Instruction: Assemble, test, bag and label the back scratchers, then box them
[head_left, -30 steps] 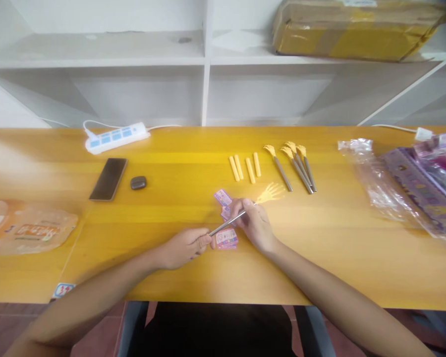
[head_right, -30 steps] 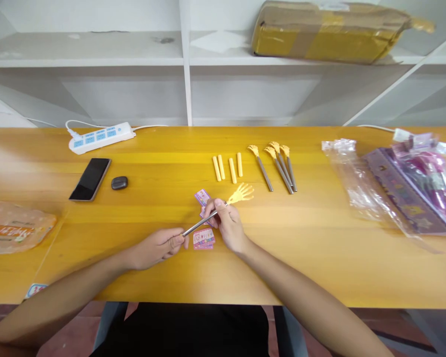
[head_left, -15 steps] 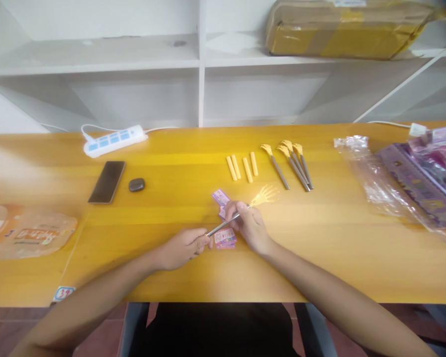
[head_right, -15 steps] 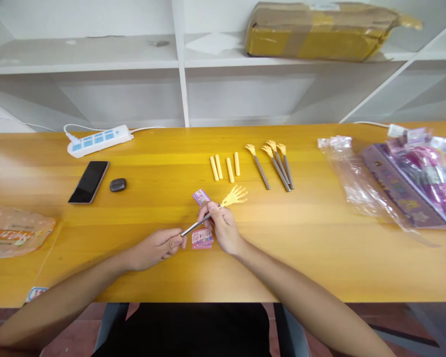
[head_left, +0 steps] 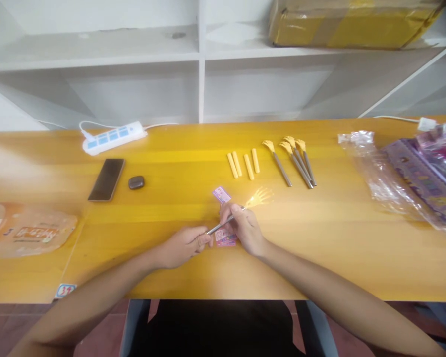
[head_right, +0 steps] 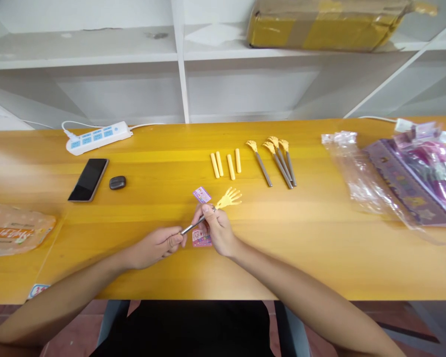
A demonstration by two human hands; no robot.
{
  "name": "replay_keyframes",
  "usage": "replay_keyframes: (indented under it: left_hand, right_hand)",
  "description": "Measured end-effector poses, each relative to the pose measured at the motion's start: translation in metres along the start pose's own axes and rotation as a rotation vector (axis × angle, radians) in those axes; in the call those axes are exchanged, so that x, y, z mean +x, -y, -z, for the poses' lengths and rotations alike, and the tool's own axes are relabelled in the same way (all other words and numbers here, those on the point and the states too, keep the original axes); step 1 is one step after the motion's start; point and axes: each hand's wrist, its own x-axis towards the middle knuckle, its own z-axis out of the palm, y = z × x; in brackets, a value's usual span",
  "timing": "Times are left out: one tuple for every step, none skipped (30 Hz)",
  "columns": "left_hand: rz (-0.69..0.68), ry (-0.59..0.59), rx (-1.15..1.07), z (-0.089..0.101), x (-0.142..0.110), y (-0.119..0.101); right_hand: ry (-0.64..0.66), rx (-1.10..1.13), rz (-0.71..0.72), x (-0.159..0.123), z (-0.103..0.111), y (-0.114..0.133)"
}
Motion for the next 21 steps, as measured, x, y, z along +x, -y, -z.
replay_keyframes:
  left_hand:
    - [-0.001, 0.001, -0.002, 0.000, 0.000, 0.000]
    - [0.001, 0.001, -0.003, 0.000, 0.000, 0.000]
    - [0.003, -0.001, -0.003, 0.000, 0.000, 0.000]
    - [0.006, -0.003, -0.001, 0.000, 0.000, 0.000]
    - [0.009, -0.005, 0.003, 0.000, -0.001, 0.000]
    - [0.009, -0.008, 0.008, 0.000, 0.000, 0.000]
    - [0.006, -0.010, 0.014, 0.000, 0.000, 0.000]
    - [0.002, -0.012, 0.019, -0.001, 0.000, 0.000]
    - [-0.006, -0.013, 0.024, -0.001, 0.000, 0.000]
    - [-0.014, -0.014, 0.029, -0.001, 0.000, -0.001]
    - [-0.023, -0.014, 0.032, -0.001, 0.000, -0.001]
    - [-0.030, -0.011, 0.034, -0.001, 0.000, -0.002]
    - [-0.034, -0.009, 0.033, -0.001, 0.000, -0.002]
    - [-0.035, -0.008, 0.032, 0.000, 0.000, -0.002]
    - [-0.034, -0.007, 0.030, 0.000, 0.000, -0.002]
    - [-0.031, -0.006, 0.026, 0.001, 0.000, -0.002]
    - [-0.030, -0.004, 0.016, 0.001, 0.000, -0.002]
    - [-0.028, -0.003, -0.002, 0.000, 0.000, -0.001]
    - [-0.028, -0.002, -0.031, -0.001, 0.000, 0.000]
    - [-0.029, 0.001, -0.071, -0.003, 0.000, 0.001]
    - [-0.032, 0.002, -0.121, -0.006, 0.001, 0.003]
  right_hand:
    - [0.007, 0.010, -0.002, -0.001, -0.001, 0.000]
    - [0.014, 0.014, -0.005, -0.001, -0.002, -0.001]
    - [0.019, 0.013, -0.006, -0.002, -0.002, -0.002]
    - [0.021, 0.008, -0.004, -0.002, -0.003, -0.003]
    - [0.022, 0.001, -0.002, -0.003, -0.004, -0.004]
    - [0.021, -0.006, -0.001, -0.004, -0.005, -0.005]
    - [0.021, -0.010, -0.002, -0.004, -0.006, -0.006]
    - [0.023, -0.011, -0.006, -0.005, -0.006, -0.007]
    - [0.030, -0.009, -0.011, -0.006, -0.007, -0.007]
    - [0.039, -0.006, -0.017, -0.007, -0.007, -0.008]
    - [0.048, -0.001, -0.018, -0.007, -0.008, -0.009]
    - [0.053, 0.003, -0.017, -0.008, -0.009, -0.009]
    - [0.056, 0.004, -0.015, -0.008, -0.009, -0.009]
    - [0.058, 0.002, -0.014, -0.009, -0.010, -0.010]
    - [0.060, -0.002, -0.011, -0.009, -0.010, -0.010]
    - [0.062, -0.006, -0.007, -0.009, -0.011, -0.009]
    - [0.065, -0.010, -0.003, -0.008, -0.011, -0.009]
    - [0.068, -0.013, 0.002, -0.008, -0.012, -0.008]
    - [0.073, -0.017, 0.006, -0.007, -0.012, -0.007]
    - [0.077, -0.022, 0.010, -0.007, -0.013, -0.005]
    - [0.084, -0.027, 0.011, -0.006, -0.013, -0.004]
